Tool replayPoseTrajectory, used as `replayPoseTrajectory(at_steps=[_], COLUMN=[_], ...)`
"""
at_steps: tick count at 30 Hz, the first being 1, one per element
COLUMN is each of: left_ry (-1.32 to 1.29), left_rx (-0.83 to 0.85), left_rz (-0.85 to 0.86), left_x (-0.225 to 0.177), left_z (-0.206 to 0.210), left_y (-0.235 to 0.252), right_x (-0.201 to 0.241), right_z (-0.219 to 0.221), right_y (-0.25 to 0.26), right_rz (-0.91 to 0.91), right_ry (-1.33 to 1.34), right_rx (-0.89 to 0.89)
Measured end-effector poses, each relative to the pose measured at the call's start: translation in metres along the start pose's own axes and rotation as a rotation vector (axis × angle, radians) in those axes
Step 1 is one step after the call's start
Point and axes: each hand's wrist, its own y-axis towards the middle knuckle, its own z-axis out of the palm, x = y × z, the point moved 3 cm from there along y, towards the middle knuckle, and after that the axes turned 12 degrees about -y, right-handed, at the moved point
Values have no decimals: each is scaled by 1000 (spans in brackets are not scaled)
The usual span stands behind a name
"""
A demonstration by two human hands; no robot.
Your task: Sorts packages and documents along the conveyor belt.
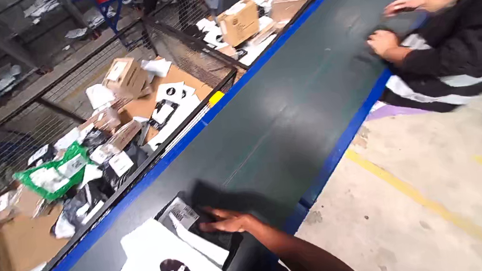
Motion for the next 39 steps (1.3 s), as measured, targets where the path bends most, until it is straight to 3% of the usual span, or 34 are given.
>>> replayPoseTrajectory(at_steps=[3, 6, 9, 13, 16, 20, 25, 31, 39], left_ry=[-22, -19, -14, -117, -101, 13, 7, -46, -18], left_rx=[-118, -88, -73, -61, -127, -163, -112, -58, -119], left_rz=[-85, -191, -227, -204, -133, -24, 27, 30, 74], left_x=[4, 20, 30, 24, 5, -23, -37, -48, -83], left_z=[3, 2, -31, -76, -105, -111, -94, -94, -120], left_y=[0, 12, 1, 8, -4, -9, -9, -17, -30], right_x=[-29, -41, -59, -77, -66, -28, 5, 14, -19], right_z=[20, 9, 7, -24, -35, -35, -1, 58, 128], right_y=[-23, -38, -55, -56, -74, -100, -106, -110, -139], right_rz=[15, 92, 158, 56, -15, -141, -205, -223, 130], right_ry=[151, 58, -61, -43, -48, -25, 73, 127, 66], right_rx=[-101, -321, -485, -649, -753, -821, -815, -814, -1024])
